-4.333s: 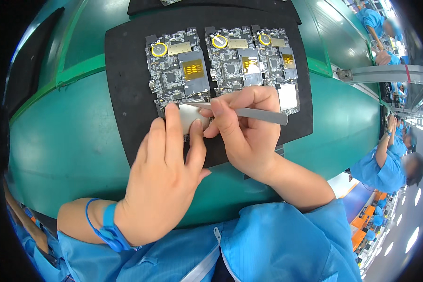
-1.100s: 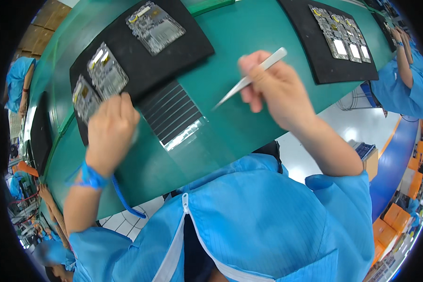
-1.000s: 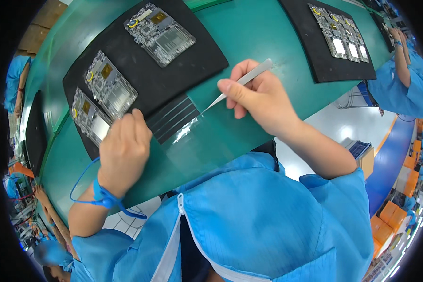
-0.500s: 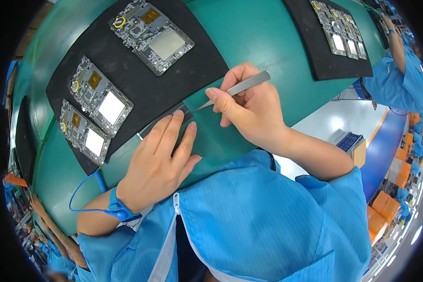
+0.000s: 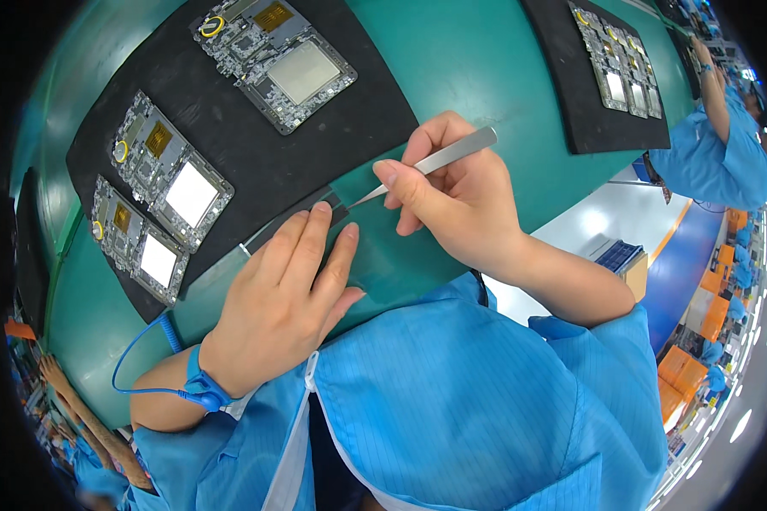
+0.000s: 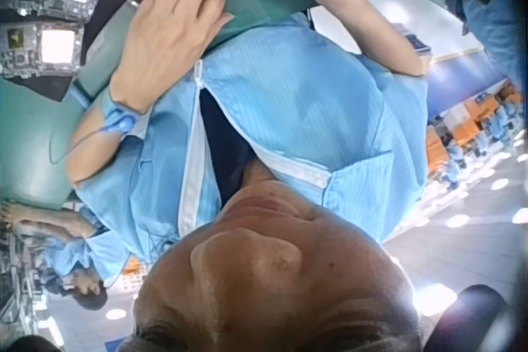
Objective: The person uses tweezers to peel small rectangular adhesive pads from a sheet and places them onto specific components on several circuit boards arranged on a black mat. The person repeats this process for multiple boards, handling the adhesive sheet and the boards with precision.
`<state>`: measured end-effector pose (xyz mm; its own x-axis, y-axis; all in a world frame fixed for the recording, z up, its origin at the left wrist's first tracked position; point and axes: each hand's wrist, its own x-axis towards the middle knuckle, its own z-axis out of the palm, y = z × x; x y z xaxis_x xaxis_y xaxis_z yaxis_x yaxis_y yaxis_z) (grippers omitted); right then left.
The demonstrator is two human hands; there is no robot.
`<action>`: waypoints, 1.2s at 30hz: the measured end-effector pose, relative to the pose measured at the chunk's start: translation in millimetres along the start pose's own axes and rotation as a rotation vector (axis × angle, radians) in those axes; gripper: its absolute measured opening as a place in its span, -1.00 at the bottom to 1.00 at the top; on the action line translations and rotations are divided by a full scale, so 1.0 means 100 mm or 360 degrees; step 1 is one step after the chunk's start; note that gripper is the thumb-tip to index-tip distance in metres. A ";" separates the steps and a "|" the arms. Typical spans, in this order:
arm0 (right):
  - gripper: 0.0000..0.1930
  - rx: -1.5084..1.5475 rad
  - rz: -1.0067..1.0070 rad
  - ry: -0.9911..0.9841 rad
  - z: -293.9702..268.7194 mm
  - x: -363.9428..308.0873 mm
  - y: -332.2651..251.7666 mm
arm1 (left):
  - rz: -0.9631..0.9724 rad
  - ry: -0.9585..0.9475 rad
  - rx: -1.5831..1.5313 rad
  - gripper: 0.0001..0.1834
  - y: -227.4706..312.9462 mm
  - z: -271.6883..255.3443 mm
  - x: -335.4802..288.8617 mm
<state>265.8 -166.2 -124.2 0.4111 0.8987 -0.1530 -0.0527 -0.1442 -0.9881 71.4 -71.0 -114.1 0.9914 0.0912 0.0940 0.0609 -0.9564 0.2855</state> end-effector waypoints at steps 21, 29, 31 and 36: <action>-0.78 0.0314 -0.0124 -0.0086 -0.06 0.16 -0.06 | -0.0015 0.0011 0.0006 -0.36 0.02 0.01 -0.01; -0.84 0.0457 -0.0191 -0.0197 0.09 1.19 -0.42 | -0.0221 0.0358 0.0159 -0.36 -0.23 -0.16 0.41; -0.81 0.0440 -0.0203 -0.0248 0.10 1.37 -0.34 | -0.0323 0.0346 0.0242 -0.37 -0.33 -0.10 0.45; -0.76 0.0362 -0.0094 -0.0256 0.13 1.42 -0.27 | -0.0268 0.0416 0.0224 -0.38 -0.44 -0.06 0.41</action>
<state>313.7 -29.7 -119.8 0.2705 0.9596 -0.0773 -0.2436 -0.0095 -0.9698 108.5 -23.4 -116.8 0.9040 0.3016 0.3032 0.2545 -0.9492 0.1853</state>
